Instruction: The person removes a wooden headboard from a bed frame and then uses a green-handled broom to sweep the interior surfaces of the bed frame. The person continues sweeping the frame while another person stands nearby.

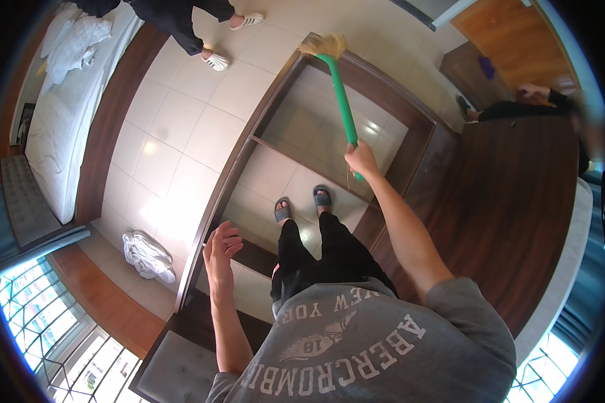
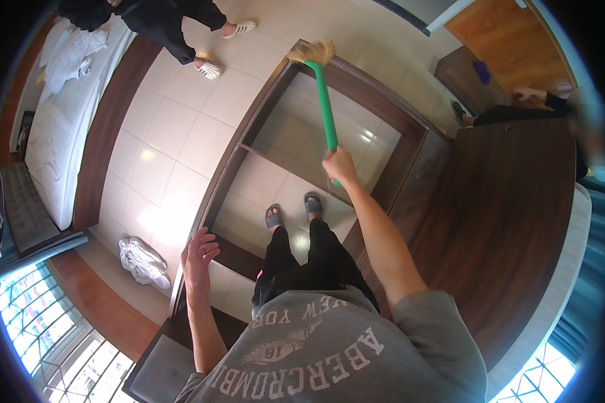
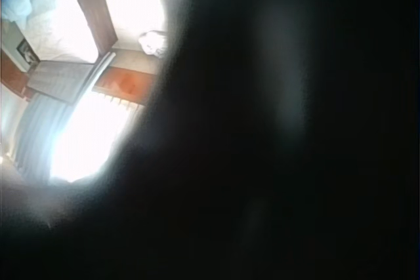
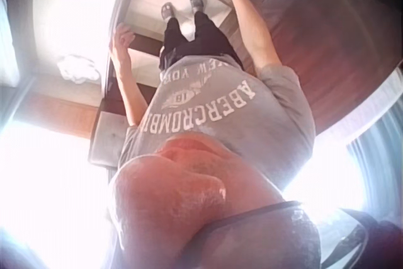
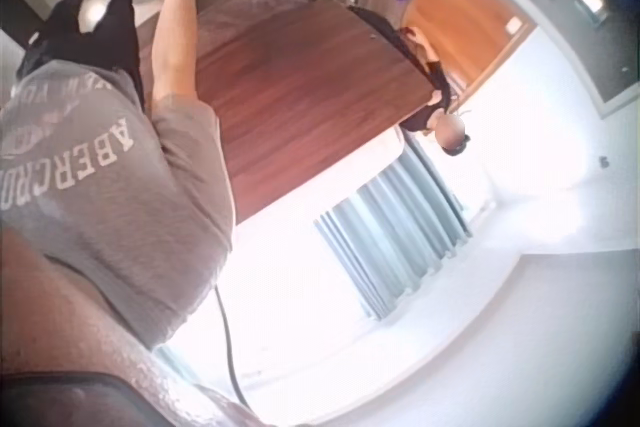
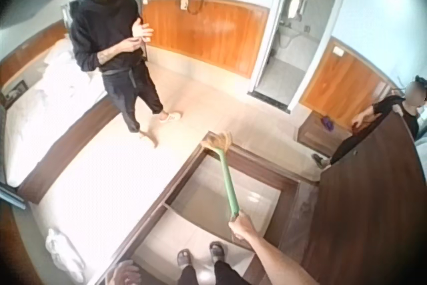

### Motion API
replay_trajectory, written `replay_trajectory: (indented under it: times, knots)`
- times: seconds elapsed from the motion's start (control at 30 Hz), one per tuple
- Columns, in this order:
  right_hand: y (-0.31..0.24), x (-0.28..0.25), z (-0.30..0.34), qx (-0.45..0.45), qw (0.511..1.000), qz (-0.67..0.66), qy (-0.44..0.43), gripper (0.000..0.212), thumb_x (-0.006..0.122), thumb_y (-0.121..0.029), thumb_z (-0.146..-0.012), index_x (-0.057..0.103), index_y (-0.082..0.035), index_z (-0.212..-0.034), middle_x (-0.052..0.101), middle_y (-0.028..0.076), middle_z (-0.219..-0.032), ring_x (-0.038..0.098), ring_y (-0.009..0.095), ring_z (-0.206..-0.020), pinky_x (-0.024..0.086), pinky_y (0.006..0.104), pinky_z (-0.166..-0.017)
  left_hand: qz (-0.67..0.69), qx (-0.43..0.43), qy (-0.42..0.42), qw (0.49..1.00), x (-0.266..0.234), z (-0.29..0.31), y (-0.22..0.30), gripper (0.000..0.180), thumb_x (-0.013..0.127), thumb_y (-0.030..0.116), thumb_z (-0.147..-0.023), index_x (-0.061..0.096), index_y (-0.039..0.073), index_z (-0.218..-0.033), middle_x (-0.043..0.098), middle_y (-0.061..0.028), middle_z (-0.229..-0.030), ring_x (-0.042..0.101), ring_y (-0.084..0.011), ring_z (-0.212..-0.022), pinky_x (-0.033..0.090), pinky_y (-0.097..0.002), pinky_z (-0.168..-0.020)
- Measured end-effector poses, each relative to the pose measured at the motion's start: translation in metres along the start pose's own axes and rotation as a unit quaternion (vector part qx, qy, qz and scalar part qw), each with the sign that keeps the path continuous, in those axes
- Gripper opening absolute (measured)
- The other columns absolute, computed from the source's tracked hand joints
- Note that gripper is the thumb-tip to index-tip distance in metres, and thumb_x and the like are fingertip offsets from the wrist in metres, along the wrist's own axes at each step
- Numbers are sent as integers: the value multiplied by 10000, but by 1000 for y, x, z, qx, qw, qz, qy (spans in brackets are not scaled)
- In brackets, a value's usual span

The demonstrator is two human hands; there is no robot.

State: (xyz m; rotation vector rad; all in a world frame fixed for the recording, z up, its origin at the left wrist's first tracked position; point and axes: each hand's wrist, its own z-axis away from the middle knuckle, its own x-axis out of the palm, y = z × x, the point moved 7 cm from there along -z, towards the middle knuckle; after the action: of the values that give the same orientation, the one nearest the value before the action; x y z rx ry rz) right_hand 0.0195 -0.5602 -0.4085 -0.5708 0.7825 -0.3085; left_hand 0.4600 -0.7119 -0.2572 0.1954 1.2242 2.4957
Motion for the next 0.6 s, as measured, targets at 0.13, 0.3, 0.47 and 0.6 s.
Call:
replay_trajectory:
  times: [0.13, 0.3, 0.47, 0.6]
  knots:
    - [-12, 5, -25, 26, 989, 140, -41, 242, 599, -163, -967, 655, 71, -999, 705, 202, -719, 725, 286, -584, 597, 418, -524, 10, -8, -3, 1000, -35, 6, -8, 471, 485, 356, -1091, 627, -20, -1337, 690, -112, -1103, 664, -167, -930, 564, -327, -835]
    - [21, -21, 53, -8, 998, 68, -3, 286, 586, -206, -1001, 615, 74, -1050, 663, 154, -653, 649, 245, -466, 518, 413, -430, 25, -27, 50, 998, -81, 14, -25, 495, 503, 390, -1083, 626, -14, -1341, 683, -108, -1125, 660, -164, -935, 559, -322, -835]
    - [3, -27, 65, -98, 970, 204, 90, 290, 585, -206, -995, 602, 54, -1124, 705, 272, -860, 697, 449, -816, 567, 535, -739, 59, -28, 58, 996, -88, 4, -29, 504, 521, 411, -1083, 627, -11, -1337, 680, -103, -1116, 655, -162, -923, 554, -322, -832]
    - [-43, -9, 10, -101, 961, 243, 87, 330, 590, -191, -983, 551, 49, -1206, 712, 306, -965, 707, 482, -955, 588, 542, -860, 41, -23, 27, 999, -71, -1, -20, 491, 521, 399, -1084, 628, -8, -1338, 679, -102, -1117, 656, -165, -925, 554, -324, -832]
